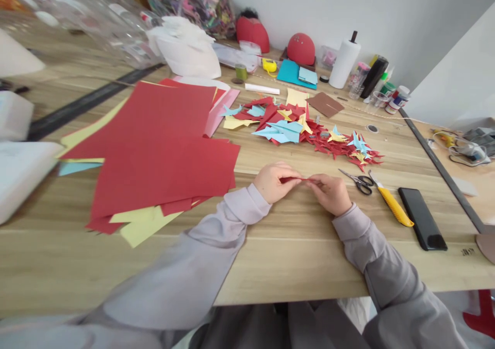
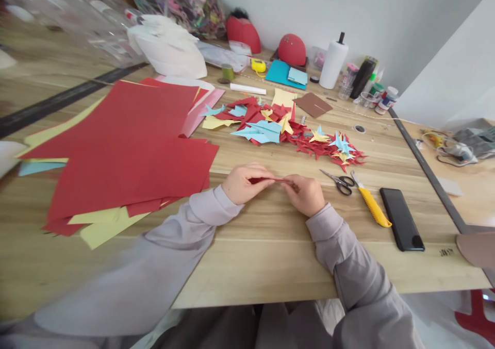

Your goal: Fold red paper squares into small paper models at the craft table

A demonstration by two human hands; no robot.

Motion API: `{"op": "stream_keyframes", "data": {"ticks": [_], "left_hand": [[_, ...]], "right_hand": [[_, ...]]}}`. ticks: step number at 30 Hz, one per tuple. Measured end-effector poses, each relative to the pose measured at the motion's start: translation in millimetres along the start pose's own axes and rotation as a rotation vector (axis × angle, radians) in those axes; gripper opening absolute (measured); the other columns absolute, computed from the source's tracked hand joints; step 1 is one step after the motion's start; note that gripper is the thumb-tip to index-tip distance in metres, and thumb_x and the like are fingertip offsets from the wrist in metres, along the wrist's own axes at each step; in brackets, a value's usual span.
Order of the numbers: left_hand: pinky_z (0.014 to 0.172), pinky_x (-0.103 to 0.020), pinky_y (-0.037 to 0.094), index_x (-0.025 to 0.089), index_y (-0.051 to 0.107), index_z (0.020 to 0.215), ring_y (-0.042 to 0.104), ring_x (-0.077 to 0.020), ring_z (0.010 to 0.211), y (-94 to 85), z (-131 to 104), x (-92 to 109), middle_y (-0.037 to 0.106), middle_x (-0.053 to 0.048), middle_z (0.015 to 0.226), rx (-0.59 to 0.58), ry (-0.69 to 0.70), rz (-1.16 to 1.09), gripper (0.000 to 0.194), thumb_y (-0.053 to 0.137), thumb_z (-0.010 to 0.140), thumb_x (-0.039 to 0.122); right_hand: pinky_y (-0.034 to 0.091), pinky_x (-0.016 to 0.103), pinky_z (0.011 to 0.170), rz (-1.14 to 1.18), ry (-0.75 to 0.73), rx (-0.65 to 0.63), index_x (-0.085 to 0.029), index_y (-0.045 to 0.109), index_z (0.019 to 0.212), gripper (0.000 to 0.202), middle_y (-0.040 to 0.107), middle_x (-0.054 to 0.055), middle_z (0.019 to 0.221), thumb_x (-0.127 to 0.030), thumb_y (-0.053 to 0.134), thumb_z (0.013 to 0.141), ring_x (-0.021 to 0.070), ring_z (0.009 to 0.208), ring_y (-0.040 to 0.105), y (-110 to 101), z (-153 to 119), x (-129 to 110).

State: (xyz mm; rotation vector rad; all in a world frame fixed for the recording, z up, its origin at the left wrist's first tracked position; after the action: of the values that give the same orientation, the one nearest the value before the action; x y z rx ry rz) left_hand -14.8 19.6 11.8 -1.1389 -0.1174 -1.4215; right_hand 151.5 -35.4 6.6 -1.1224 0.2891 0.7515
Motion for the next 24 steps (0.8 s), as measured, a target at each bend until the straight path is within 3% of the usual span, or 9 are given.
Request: {"op": "stream_keyframes", "data": {"ticks": [3, 15, 19, 24], "left_hand": [[0.069, -0.031, 0.049, 0.018, 0.074, 0.082, 0.06, -0.0178, 0.071, -0.7, -0.2, -0.1, 0.071, -0.006, 0.072, -0.003, -0.005, 0.005, 0.014, 0.061, 0.08, 0.023], [0.069, -0.029, 0.045, 0.02, 0.074, 0.088, 0.059, -0.0162, 0.071, -0.7, 0.7, 2.9, 0.071, -0.005, 0.077, -0.106, 0.087, 0.091, 0.024, 0.053, 0.087, 0.032], [0.067, -0.028, 0.044, 0.02, 0.074, 0.087, 0.057, -0.016, 0.07, -0.7, 0.2, 4.3, 0.07, -0.005, 0.076, -0.111, 0.125, 0.145, 0.024, 0.052, 0.087, 0.03], [0.066, -0.027, 0.042, 0.02, 0.073, 0.086, 0.055, -0.0158, 0.07, -0.2, -0.5, 7.0, 0.07, -0.005, 0.076, -0.099, 0.158, 0.204, 0.024, 0.051, 0.088, 0.029]], "right_hand": [[0.054, 0.024, 0.063, 0.064, -0.002, -0.014, -0.018, 0.068, 0.095, 0.019, 0.074, 0.006, 0.083, -0.029, 0.057, 0.085, 0.0145, 0.065, 0.068, -0.8, 0.1, -3.7], [0.053, 0.024, 0.066, -0.044, -0.087, -0.026, -0.02, 0.065, 0.097, 0.018, 0.074, 0.005, 0.085, -0.024, 0.049, 0.089, 0.0153, 0.073, 0.069, -0.6, -0.8, -8.0], [0.051, 0.024, 0.07, -0.156, -0.157, -0.011, -0.02, 0.064, 0.098, 0.019, 0.074, 0.006, 0.089, -0.024, 0.047, 0.091, 0.0157, 0.078, 0.069, -1.5, -1.3, -10.9], [0.048, 0.023, 0.064, -0.333, -0.197, -0.018, -0.019, 0.066, 0.093, 0.021, 0.074, 0.005, 0.082, -0.027, 0.045, 0.093, 0.0158, 0.07, 0.068, -0.3, -0.9, -9.4]]}}
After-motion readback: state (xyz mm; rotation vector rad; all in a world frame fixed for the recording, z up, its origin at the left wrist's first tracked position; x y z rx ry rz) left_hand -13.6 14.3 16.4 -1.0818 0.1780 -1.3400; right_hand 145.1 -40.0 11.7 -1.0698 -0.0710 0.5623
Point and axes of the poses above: each hand's wrist, its own z-axis towards the middle knuckle, its own y-axis out of the palm, x = y × z, the point moved 3 cm from there along z, towards the middle knuckle
